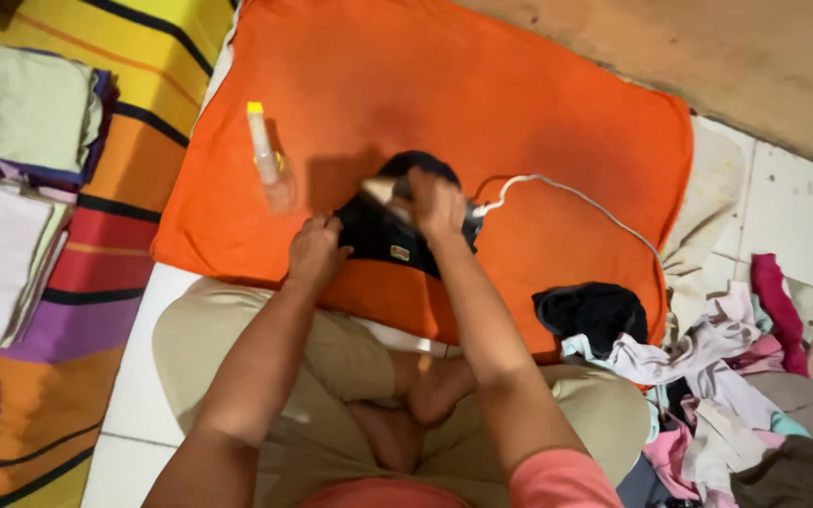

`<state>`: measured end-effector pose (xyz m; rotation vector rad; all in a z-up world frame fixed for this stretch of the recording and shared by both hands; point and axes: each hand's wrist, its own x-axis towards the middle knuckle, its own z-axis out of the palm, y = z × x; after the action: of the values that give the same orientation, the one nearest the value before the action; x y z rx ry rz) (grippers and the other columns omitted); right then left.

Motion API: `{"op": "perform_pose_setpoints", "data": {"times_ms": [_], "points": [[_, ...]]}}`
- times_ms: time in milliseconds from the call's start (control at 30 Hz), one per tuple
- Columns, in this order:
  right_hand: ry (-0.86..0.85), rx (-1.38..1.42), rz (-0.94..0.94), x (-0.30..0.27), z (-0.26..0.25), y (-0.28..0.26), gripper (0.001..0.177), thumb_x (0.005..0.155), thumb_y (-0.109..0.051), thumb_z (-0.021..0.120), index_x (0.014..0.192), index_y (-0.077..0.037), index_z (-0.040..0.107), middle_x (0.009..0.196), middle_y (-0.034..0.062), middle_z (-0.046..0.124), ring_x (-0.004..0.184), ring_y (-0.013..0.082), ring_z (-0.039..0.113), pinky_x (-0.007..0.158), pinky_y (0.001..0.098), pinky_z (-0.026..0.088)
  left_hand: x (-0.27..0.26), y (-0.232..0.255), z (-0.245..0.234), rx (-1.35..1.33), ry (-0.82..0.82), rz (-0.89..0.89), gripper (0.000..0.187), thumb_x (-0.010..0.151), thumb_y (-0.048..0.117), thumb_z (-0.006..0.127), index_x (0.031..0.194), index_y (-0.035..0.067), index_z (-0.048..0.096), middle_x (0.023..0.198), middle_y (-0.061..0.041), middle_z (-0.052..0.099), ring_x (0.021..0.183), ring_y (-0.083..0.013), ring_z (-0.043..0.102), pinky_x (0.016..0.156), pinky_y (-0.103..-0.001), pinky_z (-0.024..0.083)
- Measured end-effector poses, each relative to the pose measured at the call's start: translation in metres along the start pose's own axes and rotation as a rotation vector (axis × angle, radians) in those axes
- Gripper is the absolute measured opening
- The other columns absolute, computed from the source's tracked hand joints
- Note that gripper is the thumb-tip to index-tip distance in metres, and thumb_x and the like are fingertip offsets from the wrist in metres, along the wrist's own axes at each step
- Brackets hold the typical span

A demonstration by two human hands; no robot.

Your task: The person irons several small garments, including a pink patterned cloth, a blue cloth, a beige cloth, a black cloth, and a brown cloth. They use a spray bottle to moisten the items before ironing them on an orange mat and then place them in a pile.

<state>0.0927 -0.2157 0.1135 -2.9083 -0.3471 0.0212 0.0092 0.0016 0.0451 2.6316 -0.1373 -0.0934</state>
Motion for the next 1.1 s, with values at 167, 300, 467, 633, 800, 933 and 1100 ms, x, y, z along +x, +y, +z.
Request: {"op": "perform_pose_setpoints", "data": {"times_ms": [167, 300, 467, 633, 800, 933, 1100], "points": [[-0.099, -0.014, 0.069, 0.011, -0.021, -0.003, 0.049, 0.075, -0.055, 0.082, 0.098, -0.015, 0.065, 0.088, 0.0133, 0.075, 0.085, 0.0369, 0.071, 0.072, 0.0516, 0.054, 0.017, 0.012, -0.02, 0.002, -0.11, -0.099, 0.048, 0.071, 0.026, 0.089, 0.111, 0.009, 0.068, 0.12, -0.012, 0.057, 0.114, -0.0332, 0.059, 0.093, -0.046, 0.053], [-0.124, -0.075, -0.022, -0.026, -0.015, 0.0, 0.051, 0.076, -0.06, 0.08, 0.097, -0.015, 0.066, 0.085, 0.0127, 0.075, 0.081, 0.035, 0.073, 0.07, 0.0512, 0.054, 0.011, 0.018, -0.021, 0.018, -0.111, -0.095, 0.051, 0.07, 0.024, 0.09, 0.112, 0.007, 0.067, 0.124, -0.014, 0.053, 0.115, -0.0346, 0.057, 0.093, -0.047, 0.053], [-0.008, -0.038, 0.1, 0.017, -0.013, 0.017, 0.052, 0.075, -0.059, 0.082, 0.097, -0.015, 0.067, 0.089, 0.0118, 0.075, 0.082, 0.0364, 0.072, 0.067, 0.0498, 0.055, 0.013, 0.017, -0.02, -0.018, -0.132, -0.106, 0.049, 0.071, 0.022, 0.089, 0.113, 0.009, 0.067, 0.124, -0.013, 0.053, 0.116, -0.0343, 0.057, 0.095, -0.047, 0.052], [-0.025, -0.038, 0.209, 0.053, -0.018, 0.027, 0.054, 0.074, -0.058, 0.082, 0.103, -0.015, 0.067, 0.094, 0.0106, 0.075, 0.088, 0.0349, 0.072, 0.07, 0.0499, 0.055, 0.013, 0.015, -0.022, -0.053, -0.109, -0.084, 0.046, 0.071, 0.019, 0.089, 0.109, 0.008, 0.067, 0.119, -0.012, 0.055, 0.114, -0.0338, 0.058, 0.094, -0.046, 0.052], [-0.031, -0.049, 0.178, 0.043, -0.025, 0.042, 0.053, 0.072, -0.058, 0.082, 0.103, -0.017, 0.067, 0.101, 0.0101, 0.075, 0.094, 0.0346, 0.071, 0.074, 0.0502, 0.055, 0.022, 0.016, -0.031, -0.09, -0.123, -0.075, 0.042, 0.069, 0.016, 0.09, 0.102, 0.007, 0.068, 0.114, -0.012, 0.056, 0.112, -0.0325, 0.059, 0.093, -0.044, 0.053], [-0.036, -0.052, 0.292, 0.003, -0.031, 0.069, 0.052, 0.078, -0.059, 0.08, 0.114, -0.023, 0.068, 0.098, 0.011, 0.075, 0.092, 0.0352, 0.072, 0.073, 0.0502, 0.055, 0.006, 0.021, -0.036, -0.008, -0.075, 0.032, 0.047, 0.071, 0.019, 0.089, 0.112, 0.009, 0.068, 0.118, -0.01, 0.057, 0.116, -0.0323, 0.058, 0.099, -0.045, 0.051], [-0.141, -0.126, 0.469, -0.057, -0.051, 0.118, 0.058, 0.078, -0.064, 0.079, 0.116, -0.021, 0.067, 0.097, 0.0148, 0.075, 0.09, 0.0362, 0.072, 0.073, 0.0499, 0.056, 0.007, 0.03, -0.031, 0.024, 0.015, 0.406, 0.066, 0.073, 0.017, 0.08, 0.136, 0.012, 0.061, 0.15, -0.008, 0.049, 0.139, -0.0342, 0.043, 0.11, -0.048, 0.038]]}}
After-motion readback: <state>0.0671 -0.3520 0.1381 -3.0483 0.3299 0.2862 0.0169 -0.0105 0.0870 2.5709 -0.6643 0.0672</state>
